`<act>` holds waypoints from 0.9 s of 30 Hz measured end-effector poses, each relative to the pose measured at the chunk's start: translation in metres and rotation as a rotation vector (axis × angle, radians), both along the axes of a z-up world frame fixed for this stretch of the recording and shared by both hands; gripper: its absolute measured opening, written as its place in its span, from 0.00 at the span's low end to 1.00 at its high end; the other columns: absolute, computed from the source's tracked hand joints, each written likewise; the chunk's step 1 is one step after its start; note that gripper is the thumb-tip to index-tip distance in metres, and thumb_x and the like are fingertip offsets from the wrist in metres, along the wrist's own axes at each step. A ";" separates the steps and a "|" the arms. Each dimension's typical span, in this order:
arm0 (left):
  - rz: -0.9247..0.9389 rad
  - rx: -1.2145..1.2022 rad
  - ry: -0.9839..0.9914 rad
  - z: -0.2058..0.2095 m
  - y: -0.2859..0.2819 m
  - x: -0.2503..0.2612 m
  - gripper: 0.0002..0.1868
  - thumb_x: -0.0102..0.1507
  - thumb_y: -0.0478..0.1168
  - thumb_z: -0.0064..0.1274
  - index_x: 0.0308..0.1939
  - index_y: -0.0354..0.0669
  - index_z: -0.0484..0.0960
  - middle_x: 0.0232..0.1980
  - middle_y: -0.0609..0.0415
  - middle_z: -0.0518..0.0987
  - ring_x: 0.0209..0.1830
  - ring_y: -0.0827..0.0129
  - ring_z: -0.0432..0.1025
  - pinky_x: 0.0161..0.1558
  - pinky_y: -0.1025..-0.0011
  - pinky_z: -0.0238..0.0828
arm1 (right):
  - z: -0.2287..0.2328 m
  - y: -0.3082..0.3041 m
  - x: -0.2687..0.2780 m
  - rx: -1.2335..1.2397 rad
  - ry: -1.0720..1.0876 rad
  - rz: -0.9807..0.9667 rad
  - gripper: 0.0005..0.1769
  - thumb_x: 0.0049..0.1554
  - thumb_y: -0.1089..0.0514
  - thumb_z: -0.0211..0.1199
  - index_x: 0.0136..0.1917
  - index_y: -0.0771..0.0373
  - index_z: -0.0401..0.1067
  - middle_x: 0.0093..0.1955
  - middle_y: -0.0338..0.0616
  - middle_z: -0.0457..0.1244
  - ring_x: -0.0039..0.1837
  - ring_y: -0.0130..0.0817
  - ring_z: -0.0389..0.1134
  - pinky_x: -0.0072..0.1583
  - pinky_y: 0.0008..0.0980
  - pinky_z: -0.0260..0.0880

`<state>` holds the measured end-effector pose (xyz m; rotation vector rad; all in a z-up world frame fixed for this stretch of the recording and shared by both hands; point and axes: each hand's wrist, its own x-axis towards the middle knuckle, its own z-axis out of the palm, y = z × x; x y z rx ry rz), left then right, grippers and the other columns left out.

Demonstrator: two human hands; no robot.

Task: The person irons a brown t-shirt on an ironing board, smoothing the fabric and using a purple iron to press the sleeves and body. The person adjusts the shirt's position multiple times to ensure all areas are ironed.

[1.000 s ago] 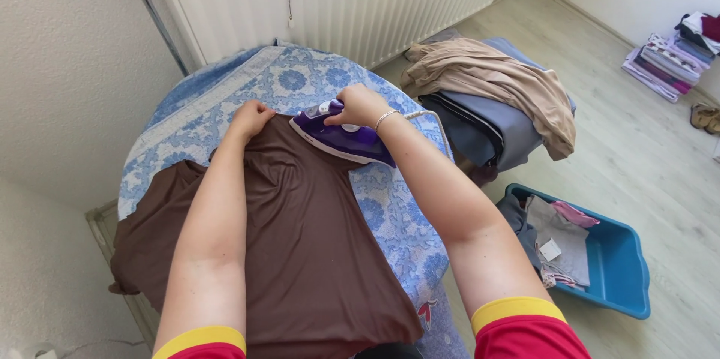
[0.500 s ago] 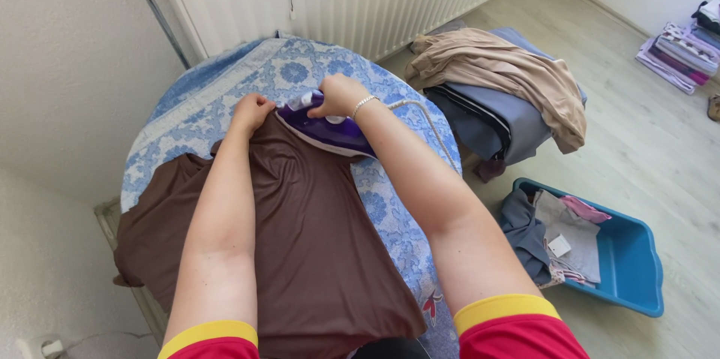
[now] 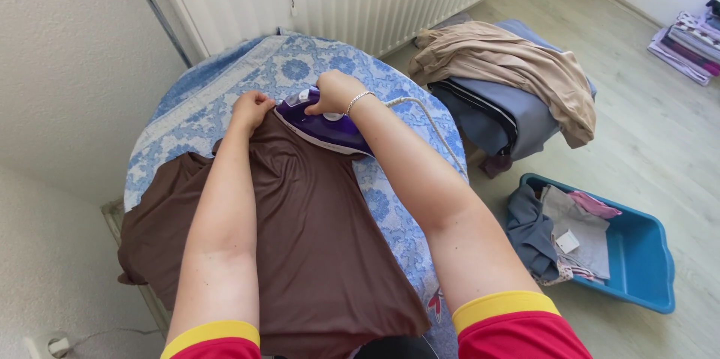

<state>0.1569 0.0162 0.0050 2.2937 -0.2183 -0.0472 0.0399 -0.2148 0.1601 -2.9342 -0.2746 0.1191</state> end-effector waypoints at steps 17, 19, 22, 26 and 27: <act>0.030 0.030 -0.006 -0.018 0.005 0.014 0.16 0.62 0.55 0.64 0.44 0.50 0.88 0.40 0.57 0.85 0.51 0.53 0.78 0.52 0.55 0.75 | -0.002 -0.019 -0.006 0.040 -0.005 -0.059 0.33 0.49 0.32 0.71 0.41 0.67 0.79 0.36 0.52 0.69 0.42 0.44 0.73 0.44 0.39 0.77; 0.029 0.034 -0.012 -0.017 0.003 0.017 0.16 0.62 0.55 0.64 0.44 0.51 0.88 0.40 0.58 0.86 0.51 0.52 0.78 0.53 0.55 0.74 | 0.003 -0.022 -0.015 0.040 -0.013 -0.057 0.33 0.48 0.32 0.72 0.41 0.67 0.80 0.37 0.52 0.69 0.44 0.46 0.74 0.45 0.41 0.77; 0.045 0.019 0.012 -0.026 0.004 0.018 0.15 0.62 0.55 0.63 0.44 0.53 0.88 0.39 0.60 0.85 0.50 0.55 0.78 0.52 0.56 0.74 | 0.007 -0.022 -0.035 0.006 0.042 -0.053 0.35 0.47 0.30 0.72 0.42 0.67 0.79 0.38 0.53 0.69 0.45 0.46 0.74 0.44 0.41 0.77; 0.058 0.024 -0.018 -0.018 0.004 0.016 0.14 0.62 0.57 0.63 0.44 0.56 0.88 0.39 0.62 0.85 0.50 0.58 0.78 0.52 0.58 0.74 | 0.005 -0.021 -0.018 0.033 0.014 -0.075 0.33 0.48 0.32 0.71 0.40 0.68 0.78 0.36 0.53 0.69 0.43 0.45 0.74 0.44 0.40 0.77; 0.050 0.019 -0.017 -0.019 0.003 0.012 0.14 0.62 0.56 0.63 0.44 0.55 0.88 0.39 0.62 0.85 0.51 0.57 0.78 0.53 0.57 0.74 | -0.001 -0.022 -0.012 0.044 -0.002 -0.086 0.33 0.49 0.32 0.71 0.39 0.68 0.78 0.34 0.51 0.68 0.41 0.43 0.73 0.43 0.38 0.77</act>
